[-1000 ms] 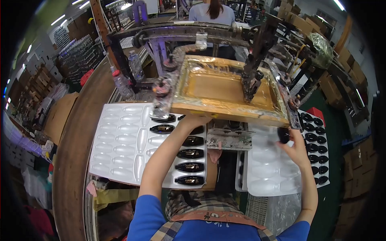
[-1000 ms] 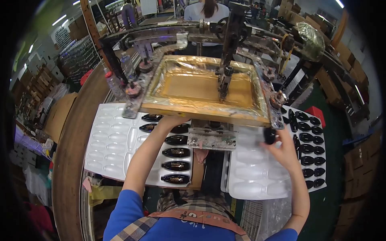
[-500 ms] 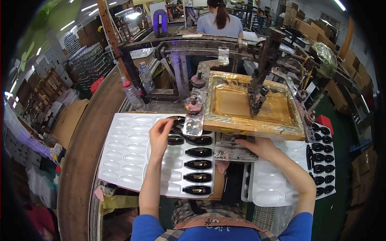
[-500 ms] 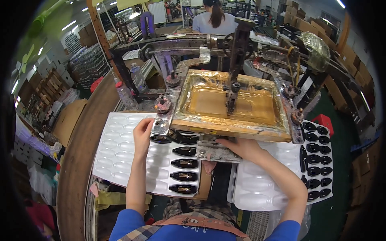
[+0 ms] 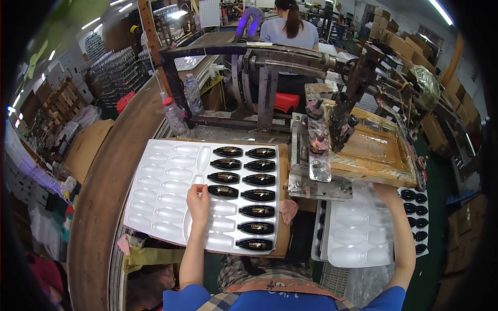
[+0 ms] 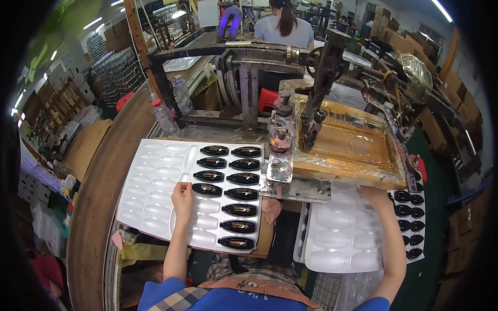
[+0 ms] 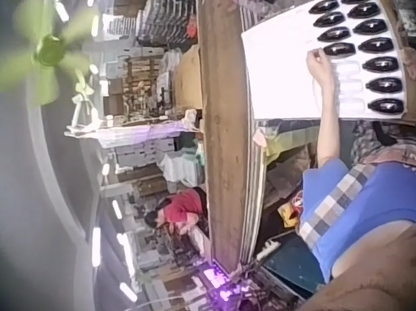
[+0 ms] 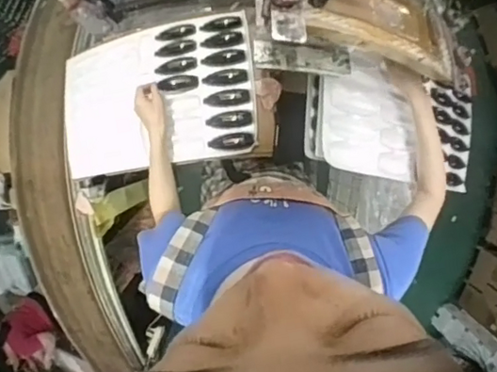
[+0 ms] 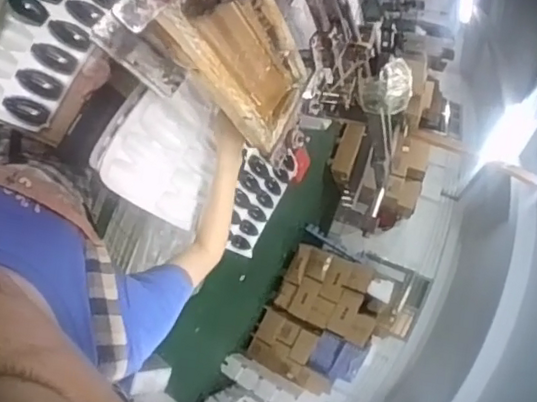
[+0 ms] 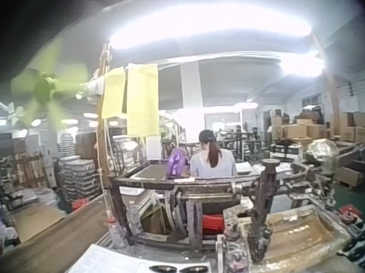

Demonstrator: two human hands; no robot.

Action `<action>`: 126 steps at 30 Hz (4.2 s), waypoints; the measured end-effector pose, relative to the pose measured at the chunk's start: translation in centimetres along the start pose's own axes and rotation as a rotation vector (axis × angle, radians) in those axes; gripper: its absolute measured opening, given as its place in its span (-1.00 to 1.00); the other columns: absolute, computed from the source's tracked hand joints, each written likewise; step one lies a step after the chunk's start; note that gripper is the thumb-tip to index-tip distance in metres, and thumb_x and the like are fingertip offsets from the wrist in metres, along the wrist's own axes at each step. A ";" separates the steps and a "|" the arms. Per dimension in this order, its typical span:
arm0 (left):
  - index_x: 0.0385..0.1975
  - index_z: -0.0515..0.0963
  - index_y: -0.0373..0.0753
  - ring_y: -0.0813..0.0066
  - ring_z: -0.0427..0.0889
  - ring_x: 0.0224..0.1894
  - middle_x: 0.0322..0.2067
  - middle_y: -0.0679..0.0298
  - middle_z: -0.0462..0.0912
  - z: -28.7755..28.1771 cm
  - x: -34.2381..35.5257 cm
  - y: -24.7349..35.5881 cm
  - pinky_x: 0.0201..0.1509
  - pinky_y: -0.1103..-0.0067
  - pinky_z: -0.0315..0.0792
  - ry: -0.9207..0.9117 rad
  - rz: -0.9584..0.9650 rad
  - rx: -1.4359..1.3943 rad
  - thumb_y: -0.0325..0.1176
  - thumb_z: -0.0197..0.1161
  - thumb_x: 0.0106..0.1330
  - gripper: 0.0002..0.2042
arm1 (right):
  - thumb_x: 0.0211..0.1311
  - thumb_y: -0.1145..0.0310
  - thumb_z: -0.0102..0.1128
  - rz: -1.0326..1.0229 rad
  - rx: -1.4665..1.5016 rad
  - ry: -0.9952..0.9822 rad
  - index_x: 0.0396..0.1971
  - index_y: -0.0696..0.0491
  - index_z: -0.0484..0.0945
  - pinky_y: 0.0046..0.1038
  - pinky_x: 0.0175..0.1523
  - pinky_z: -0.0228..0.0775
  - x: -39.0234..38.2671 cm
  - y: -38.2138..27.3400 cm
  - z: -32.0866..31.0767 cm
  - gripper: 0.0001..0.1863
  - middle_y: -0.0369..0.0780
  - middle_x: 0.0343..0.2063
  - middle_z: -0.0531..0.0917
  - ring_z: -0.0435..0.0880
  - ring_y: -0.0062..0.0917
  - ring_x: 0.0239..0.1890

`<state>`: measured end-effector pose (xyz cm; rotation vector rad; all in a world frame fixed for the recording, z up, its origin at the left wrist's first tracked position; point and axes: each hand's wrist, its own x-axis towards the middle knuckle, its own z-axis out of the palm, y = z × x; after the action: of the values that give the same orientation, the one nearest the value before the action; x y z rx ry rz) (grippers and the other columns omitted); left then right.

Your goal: Placing small objects into a screen printing machine, operating the manual press, and removing the finished objects.

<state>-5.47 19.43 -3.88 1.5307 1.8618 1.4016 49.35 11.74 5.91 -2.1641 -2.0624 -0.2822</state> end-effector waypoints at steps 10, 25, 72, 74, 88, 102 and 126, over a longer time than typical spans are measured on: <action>-0.43 0.46 -0.34 0.14 0.40 -0.30 -0.46 0.09 0.47 -1.4 0.0 6.1 -0.19 0.39 0.28 0.152 0.434 0.088 -0.50 0.14 0.07 -0.91 | -0.19 0.54 0.13 -0.069 0.098 0.142 -0.23 0.12 0.44 -0.28 -0.07 0.31 -0.3 -1.9 -5.6 -0.63 -0.06 -0.19 0.46 0.44 -0.22 -0.15; -0.28 0.50 -0.31 0.35 0.52 -0.28 -0.34 0.21 0.57 9.3 3.9 17.4 -0.13 0.53 0.36 -0.344 0.678 -0.403 -0.42 0.10 0.17 -0.84 | -0.12 0.42 0.30 -0.161 0.856 0.125 0.00 0.09 0.31 -0.59 -0.16 0.33 -0.3 -12.1 -8.3 -0.41 -0.20 -0.08 0.44 0.42 -0.56 -0.08; -0.22 0.45 -0.29 0.32 0.52 -0.25 -0.31 0.17 0.53 14.1 5.0 13.1 -0.10 0.49 0.37 -0.664 0.210 -0.712 -0.40 0.09 0.17 -0.79 | -0.15 0.30 0.33 -0.169 0.784 0.150 0.00 0.12 0.32 -0.46 -0.03 0.29 0.5 -12.2 -7.6 -0.37 -0.14 -0.01 0.39 0.37 -0.42 0.00; -0.21 0.44 -0.29 0.35 0.53 -0.25 -0.31 0.19 0.53 15.6 7.7 11.1 -0.11 0.51 0.38 -0.729 -0.111 -0.988 -0.36 0.10 0.17 -0.78 | -0.13 0.28 0.35 -0.131 0.927 -0.111 -0.04 0.16 0.35 -0.44 0.12 0.14 1.5 -14.2 -7.6 -0.40 -0.15 -0.06 0.44 0.37 -0.41 0.01; -0.35 0.46 -0.38 0.70 0.44 -0.40 -0.45 0.34 0.50 -7.0 -1.8 2.8 -0.30 0.75 0.34 -0.201 -0.117 -0.526 -0.47 0.07 0.23 -0.89 | 0.10 0.09 0.07 -0.158 0.404 0.024 -0.12 0.24 0.37 -0.33 0.06 0.18 0.6 -14.6 -5.6 -0.48 0.06 -0.14 0.47 0.40 -0.11 -0.04; -0.49 0.41 -0.34 0.75 0.34 -0.63 -0.66 0.42 0.40 -7.0 -5.9 -1.1 -0.54 0.79 0.27 -0.132 -0.318 -0.405 -0.39 0.09 0.23 -0.85 | 0.03 0.36 0.05 0.219 0.078 -0.047 -0.10 0.14 0.37 -0.31 0.04 0.23 -0.2 9.4 1.3 -0.61 -0.04 -0.15 0.49 0.42 -0.23 -0.04; -0.22 0.45 -0.32 0.19 0.48 -0.14 -0.25 0.13 0.52 11.8 4.1 14.7 -0.07 0.41 0.32 -0.418 0.951 -0.201 -0.38 0.12 0.12 -0.76 | 0.01 0.42 0.19 0.048 1.068 0.023 -0.17 0.20 0.44 -0.59 -0.17 0.31 -1.8 -9.4 -7.1 -0.66 -0.24 -0.34 0.56 0.49 -0.64 -0.32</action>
<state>10.02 27.39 4.47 2.4875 0.7049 1.3588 39.59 8.91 12.10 -1.4881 -1.5434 0.6517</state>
